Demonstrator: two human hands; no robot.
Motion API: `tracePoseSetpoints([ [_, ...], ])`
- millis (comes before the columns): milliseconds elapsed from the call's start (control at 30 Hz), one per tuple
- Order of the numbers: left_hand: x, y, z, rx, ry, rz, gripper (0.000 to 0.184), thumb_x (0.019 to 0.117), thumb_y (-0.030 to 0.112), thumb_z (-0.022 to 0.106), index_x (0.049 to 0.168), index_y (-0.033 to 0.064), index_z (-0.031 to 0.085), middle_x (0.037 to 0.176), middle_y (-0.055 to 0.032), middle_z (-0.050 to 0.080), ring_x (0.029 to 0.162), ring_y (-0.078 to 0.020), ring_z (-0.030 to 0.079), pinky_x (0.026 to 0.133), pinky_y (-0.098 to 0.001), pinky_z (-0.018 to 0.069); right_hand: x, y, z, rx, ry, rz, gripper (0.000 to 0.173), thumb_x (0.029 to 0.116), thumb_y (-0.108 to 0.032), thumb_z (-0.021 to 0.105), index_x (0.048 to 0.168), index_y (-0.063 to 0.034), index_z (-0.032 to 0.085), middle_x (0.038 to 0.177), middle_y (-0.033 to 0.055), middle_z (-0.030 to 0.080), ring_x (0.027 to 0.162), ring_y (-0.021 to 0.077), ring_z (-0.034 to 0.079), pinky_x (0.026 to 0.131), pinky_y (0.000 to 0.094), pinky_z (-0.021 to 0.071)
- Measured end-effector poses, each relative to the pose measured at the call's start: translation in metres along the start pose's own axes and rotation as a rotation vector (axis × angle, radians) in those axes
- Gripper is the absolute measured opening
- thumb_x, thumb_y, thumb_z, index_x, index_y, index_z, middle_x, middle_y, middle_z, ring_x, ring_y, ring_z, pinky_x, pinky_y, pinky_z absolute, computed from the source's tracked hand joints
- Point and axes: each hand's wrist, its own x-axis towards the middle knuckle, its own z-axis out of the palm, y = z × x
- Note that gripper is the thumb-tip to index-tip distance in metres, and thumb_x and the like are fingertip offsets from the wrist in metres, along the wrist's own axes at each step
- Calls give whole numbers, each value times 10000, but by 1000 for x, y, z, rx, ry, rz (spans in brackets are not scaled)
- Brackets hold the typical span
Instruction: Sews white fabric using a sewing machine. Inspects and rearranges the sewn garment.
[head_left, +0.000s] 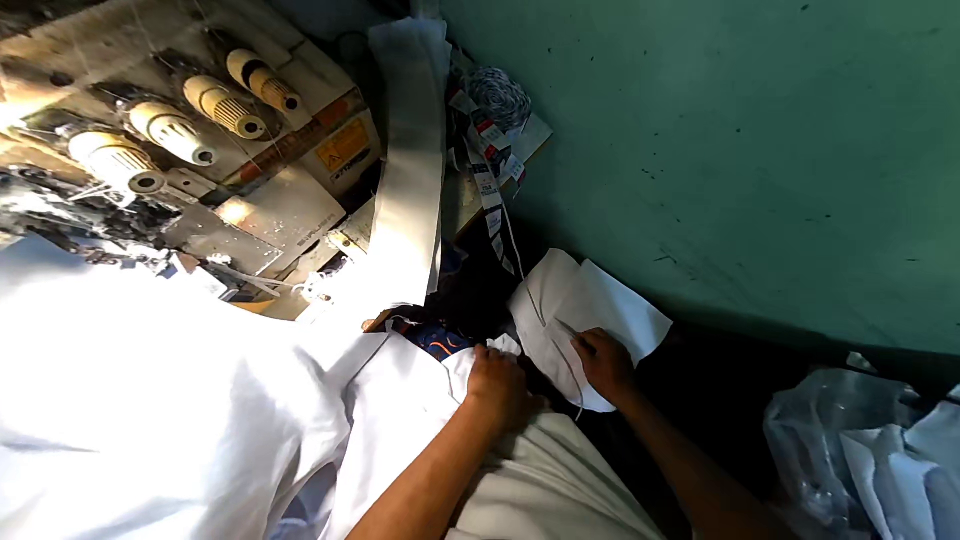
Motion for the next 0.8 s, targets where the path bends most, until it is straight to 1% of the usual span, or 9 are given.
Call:
tracePoseSetpoints([
  [100,1,-2,-2,-21,30,25,928,889,841,414,1322,51,633,1398,-191,601,1391,-407,468,1188,-657,228,10,7,-15,201,-102,161,350,996,-349,673,1058,-10,734,970,135,710,906,259,679,874,483,549],
  [167,-2,-2,-3,-66,103,84,836,947,745,458,1394,49,584,1459,-189,554,1453,-414,395,1217,-674,150,14,12,-19,387,-96,245,320,918,-316,782,997,-11,732,873,106,698,807,200,657,788,431,555],
  [233,-3,-2,-4,-103,195,146,727,997,639,486,1416,50,567,1467,-179,551,1470,-404,378,1227,-664,133,16,13,-21,524,-80,314,318,841,-282,860,931,-12,718,798,72,657,724,156,603,701,383,526],
  [267,-4,-1,-4,-118,245,185,663,1016,590,491,1394,55,586,1440,-173,573,1450,-390,409,1228,-641,164,17,14,-22,553,-81,339,320,829,-287,869,910,-19,713,764,52,636,680,133,573,656,356,505],
  [400,5,10,-4,-176,434,362,478,1042,446,512,1279,62,669,1273,-149,671,1287,-333,572,1131,-497,399,22,26,-28,601,-157,337,315,950,-334,749,986,-22,720,726,13,595,558,74,480,532,269,433],
  [567,33,23,-6,-513,295,371,440,1032,380,569,1327,62,645,1298,-151,661,1207,-304,639,1051,-498,502,17,21,-31,614,6,303,332,859,-318,828,830,-43,644,680,-13,521,605,81,474,597,299,437],
  [667,42,20,-3,-541,388,383,429,1037,327,548,1367,62,621,1335,-141,645,1214,-279,640,1062,-454,500,11,14,-33,562,55,299,394,796,-335,879,870,-15,663,701,25,563,634,121,524,632,349,488],
  [767,44,21,1,-370,592,502,369,1036,319,531,1276,79,676,1303,-117,663,1231,-263,626,1047,-411,507,15,25,-35,542,-179,267,315,928,-316,767,998,-11,729,808,53,681,686,111,613,653,325,539],
  [800,44,23,2,-302,616,535,394,1029,336,538,1303,87,670,1350,-113,649,1280,-272,599,1079,-419,483,17,31,-37,556,-244,281,304,970,-288,720,1067,-1,714,868,65,677,709,109,600,647,312,520],
])
